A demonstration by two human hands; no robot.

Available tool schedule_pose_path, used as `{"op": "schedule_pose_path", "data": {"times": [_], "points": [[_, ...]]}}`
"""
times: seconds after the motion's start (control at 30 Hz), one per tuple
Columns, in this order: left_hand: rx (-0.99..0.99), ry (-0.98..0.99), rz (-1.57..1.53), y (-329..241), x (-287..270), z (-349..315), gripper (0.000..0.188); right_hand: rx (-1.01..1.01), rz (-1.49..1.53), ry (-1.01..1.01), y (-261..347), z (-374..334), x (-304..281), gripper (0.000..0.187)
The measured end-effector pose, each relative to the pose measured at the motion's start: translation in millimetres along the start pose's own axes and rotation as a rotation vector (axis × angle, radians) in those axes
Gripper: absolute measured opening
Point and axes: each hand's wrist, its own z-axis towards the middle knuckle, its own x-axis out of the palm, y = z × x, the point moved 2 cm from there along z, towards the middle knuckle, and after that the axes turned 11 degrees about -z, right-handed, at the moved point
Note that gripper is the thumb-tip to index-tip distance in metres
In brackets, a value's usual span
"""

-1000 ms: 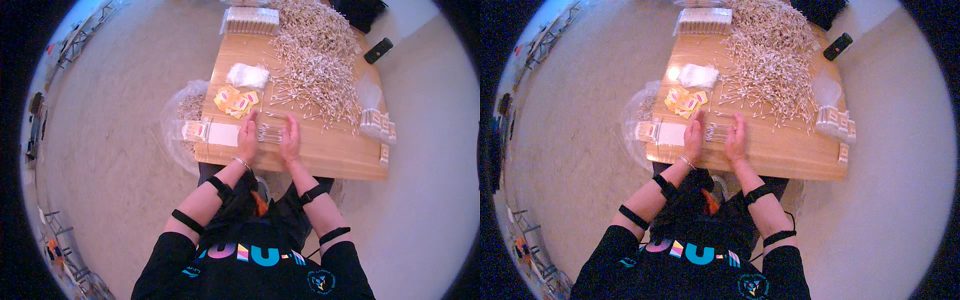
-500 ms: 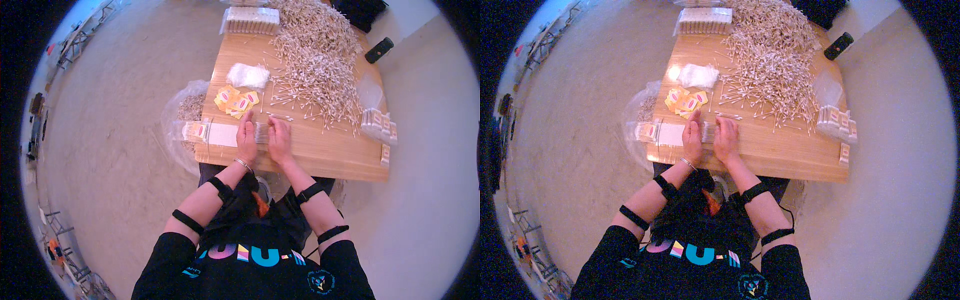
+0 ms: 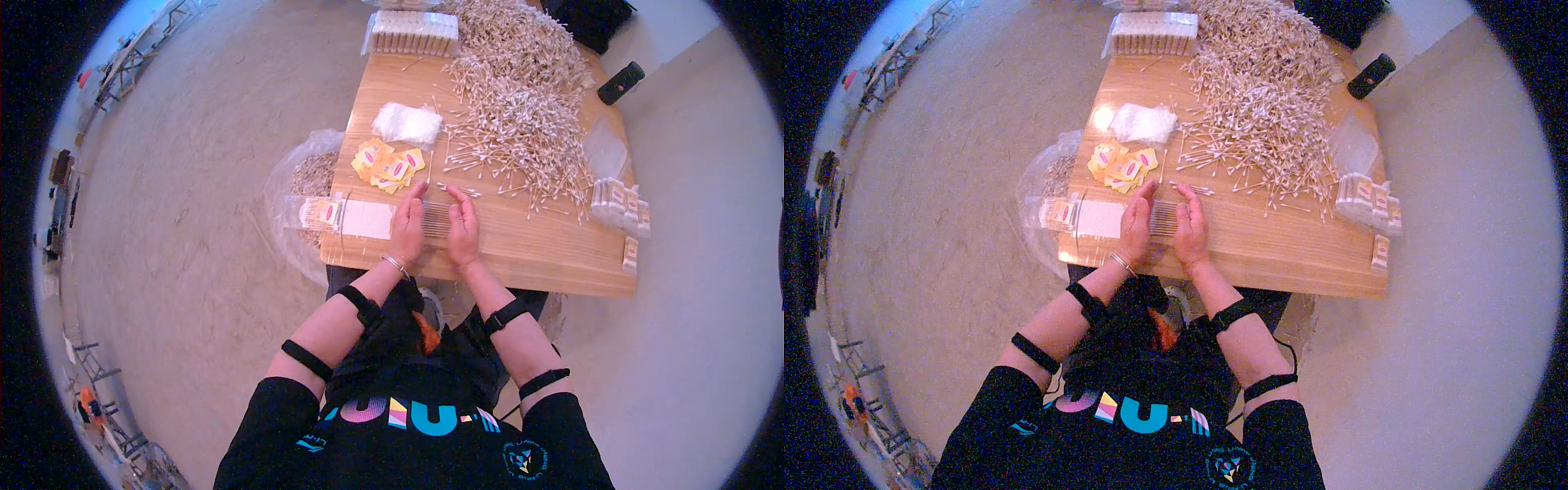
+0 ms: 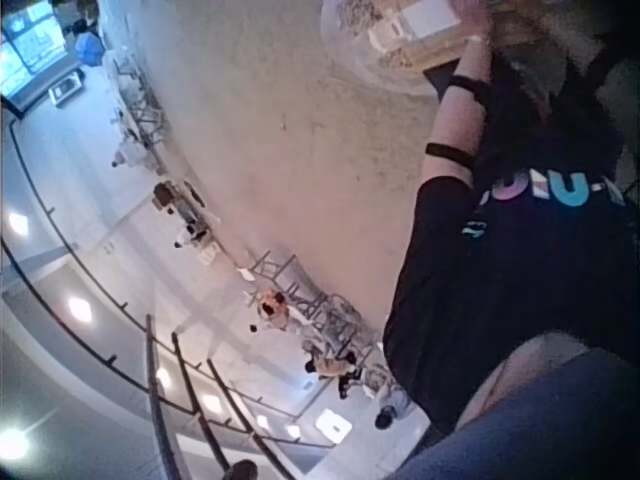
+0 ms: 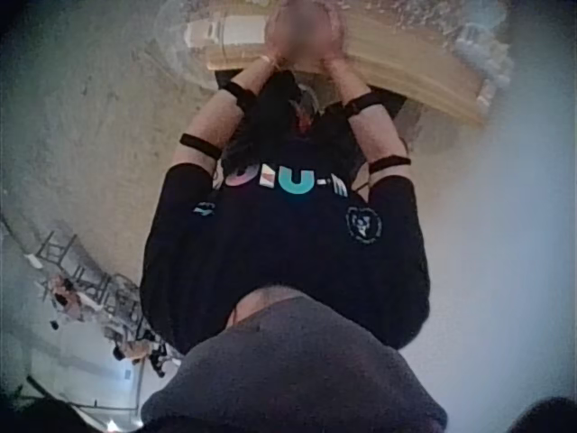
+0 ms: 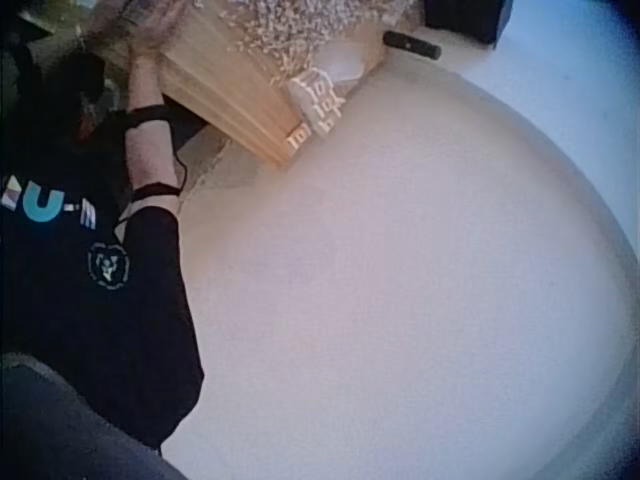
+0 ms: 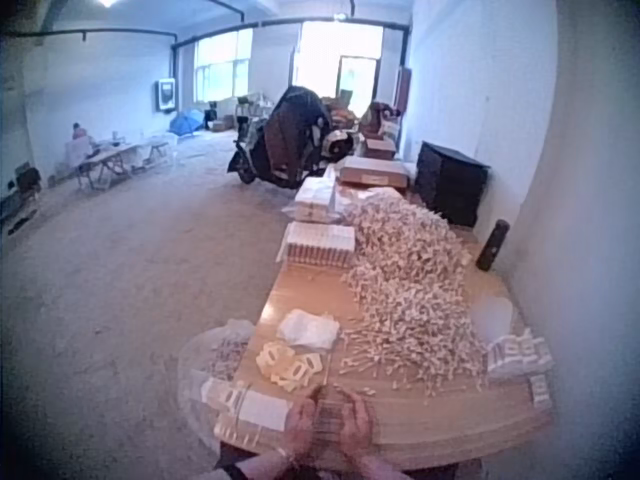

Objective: Gathering bundles of cotton swabs and placing them into small plastic bags for packaging.

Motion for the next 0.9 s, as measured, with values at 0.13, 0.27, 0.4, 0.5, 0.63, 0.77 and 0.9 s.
{"op": "schedule_pose_path", "data": {"times": [0.13, 0.27, 0.4, 0.5, 0.63, 0.77, 0.9], "points": [[-0.014, -0.012, -0.072, -1, 7, -1, 0.047, -0.107, -0.270, -0.066, -9, 1, -17, 0.043], [-0.008, -0.044, 0.000, 2, 3, -5, 0.046, -0.274, -0.809, 0.211, -4, -17, -22, 0.058], [0.008, -0.046, 0.029, 4, 1, -2, 0.047, -0.297, -1.111, 0.334, 13, -27, -13, 0.072], [0.001, -0.051, 0.039, 3, 2, -3, 0.048, -0.268, -1.174, 0.369, 14, -25, -12, 0.077], [-0.009, -0.006, 0.058, 0, 3, -2, 0.049, -0.260, -1.190, 0.352, 13, -27, -11, 0.079], [-0.004, -0.020, 0.025, 2, 2, -2, 0.049, -0.280, -1.169, 0.306, 12, -28, -7, 0.078], [0.010, -0.050, 0.077, 0, 5, -4, 0.049, -0.295, -1.191, 0.310, 16, -28, -10, 0.078]]}}
